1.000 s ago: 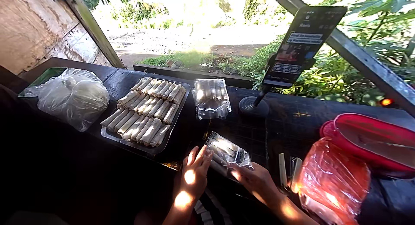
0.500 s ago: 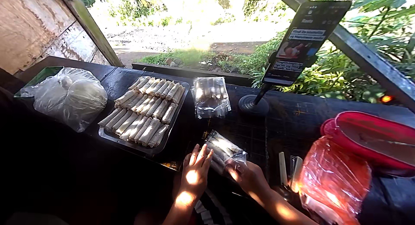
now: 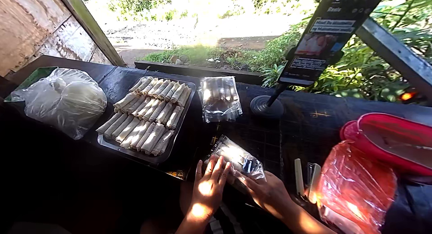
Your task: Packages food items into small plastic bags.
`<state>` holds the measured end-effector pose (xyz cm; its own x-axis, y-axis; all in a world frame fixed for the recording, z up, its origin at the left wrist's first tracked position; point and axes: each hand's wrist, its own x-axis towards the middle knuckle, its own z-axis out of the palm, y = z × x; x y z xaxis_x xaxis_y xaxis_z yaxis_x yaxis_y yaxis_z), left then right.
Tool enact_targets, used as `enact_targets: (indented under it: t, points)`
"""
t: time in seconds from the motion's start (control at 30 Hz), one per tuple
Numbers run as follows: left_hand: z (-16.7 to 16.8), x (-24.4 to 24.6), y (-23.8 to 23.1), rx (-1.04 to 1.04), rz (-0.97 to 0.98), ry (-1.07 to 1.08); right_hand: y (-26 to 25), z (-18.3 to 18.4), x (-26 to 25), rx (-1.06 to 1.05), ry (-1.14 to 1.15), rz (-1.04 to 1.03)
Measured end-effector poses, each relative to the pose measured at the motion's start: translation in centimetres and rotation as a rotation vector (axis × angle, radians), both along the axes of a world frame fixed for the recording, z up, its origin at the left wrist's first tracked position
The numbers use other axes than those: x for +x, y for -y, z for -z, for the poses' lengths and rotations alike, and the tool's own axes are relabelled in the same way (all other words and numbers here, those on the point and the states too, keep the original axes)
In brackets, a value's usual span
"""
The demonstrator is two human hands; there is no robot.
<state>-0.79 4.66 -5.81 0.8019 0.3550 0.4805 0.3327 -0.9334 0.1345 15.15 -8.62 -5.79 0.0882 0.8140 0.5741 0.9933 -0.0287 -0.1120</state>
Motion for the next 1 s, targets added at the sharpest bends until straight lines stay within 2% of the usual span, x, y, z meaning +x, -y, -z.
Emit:
enact_targets:
  t: [0.27, 0.47, 0.57, 0.63, 0.7, 0.8, 0.9, 1.0]
  points:
    - [0.2, 0.2, 0.1, 0.115, -0.017, -0.031, 0.1, 0.4, 0.5, -0.027, 0.032, 0.001]
    - [0.0, 0.3, 0.2, 0.098, -0.030, -0.028, -0.1, 0.3, 0.6, -0.020, 0.033, -0.035]
    - [-0.2, 0.1, 0.0, 0.003, -0.003, -0.032, 0.3, 0.0, 0.9, -0.023, -0.030, -0.064]
    - [-0.1, -0.2, -0.1, -0.069, 0.013, 0.029, 1.3, -0.5, 0.9, 0.026, -0.096, -0.020]
    - [-0.2, -0.3, 0.4, -0.070, -0.017, 0.145, 2.4, -1.1, 1.1, 0.089, -0.124, 0.128]
    - [-1.8, 0.4, 3.3, -0.126, -0.057, 0.285, 3.1, -2.3, 1.3, 0.046, -0.230, 0.335]
    - [-1.5, 2.8, 6.7, -0.097, -0.040, 0.346, 1.8, -3.2, 1.9, 0.001, -0.259, 0.312]
    - [-0.3, 4.5, 7.1, 0.013, -0.095, 0.351, 0.8, -2.8, 2.7, 0.023, -0.066, 0.180]
